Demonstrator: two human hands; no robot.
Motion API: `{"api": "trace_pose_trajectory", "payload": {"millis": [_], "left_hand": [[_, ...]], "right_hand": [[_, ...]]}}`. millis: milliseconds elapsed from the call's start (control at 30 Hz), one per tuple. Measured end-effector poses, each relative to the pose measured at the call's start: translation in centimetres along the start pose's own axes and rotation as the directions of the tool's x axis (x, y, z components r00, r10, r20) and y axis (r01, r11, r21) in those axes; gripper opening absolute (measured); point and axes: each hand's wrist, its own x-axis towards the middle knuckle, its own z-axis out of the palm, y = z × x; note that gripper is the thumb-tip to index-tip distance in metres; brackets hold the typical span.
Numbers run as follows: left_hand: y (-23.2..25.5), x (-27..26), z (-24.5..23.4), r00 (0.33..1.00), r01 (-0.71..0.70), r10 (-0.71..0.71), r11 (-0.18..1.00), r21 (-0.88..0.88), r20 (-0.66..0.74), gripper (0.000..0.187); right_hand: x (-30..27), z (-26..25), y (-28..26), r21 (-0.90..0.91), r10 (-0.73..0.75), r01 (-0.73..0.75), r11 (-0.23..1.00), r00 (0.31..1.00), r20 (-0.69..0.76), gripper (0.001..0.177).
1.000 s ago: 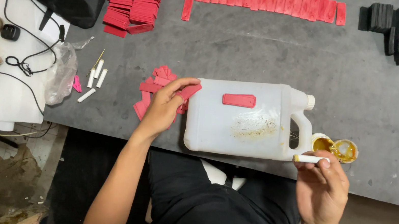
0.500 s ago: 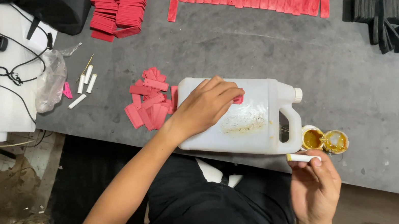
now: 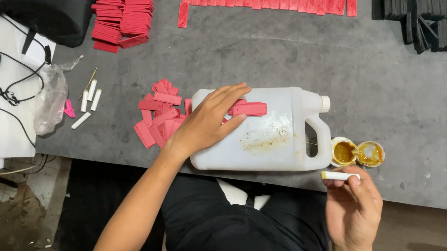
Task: Applying glue to small leather strips using a manual applicator stick on a workshop table
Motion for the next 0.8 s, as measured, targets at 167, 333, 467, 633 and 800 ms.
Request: {"api": "trace_pose_trajectory", "payload": {"millis": [167,333,467,633,800], "left_hand": [[-1.3,-1.1,-0.9,0.999,0.019,-0.013,0.987,0.159,-0.037,0.047],[-1.7,-2.1,-2.6,0.999,0.010,0.000,0.981,0.194,-0.050,0.046],[-2.6,-3.5,-3.2,0.999,0.011,0.001,0.969,0.246,-0.046,0.034],[-3.6,-4.9,-2.6,0.998,0.006,0.016,0.944,0.328,-0.065,0.029],[-0.9,-4.7,-1.2,0.949,-0.079,0.142,0.972,0.222,-0.281,0.011]], "right_hand": [[0.1,0.2,0.2,-0.010,-0.005,0.005,1.000,1.000,0.011,0.016],[0.1,0.0,0.0,-0.020,-0.010,0.010,1.000,1.000,0.012,0.016],[-0.1,-0.2,-0.2,-0.005,-0.011,0.011,1.000,1.000,-0.018,0.015],[0.0,-0.3,-0.2,-0.004,-0.011,0.010,1.000,0.999,-0.049,0.015],[0.0,-0.6,-0.1,-0.007,-0.008,0.008,1.000,0.999,-0.045,0.016]]}}
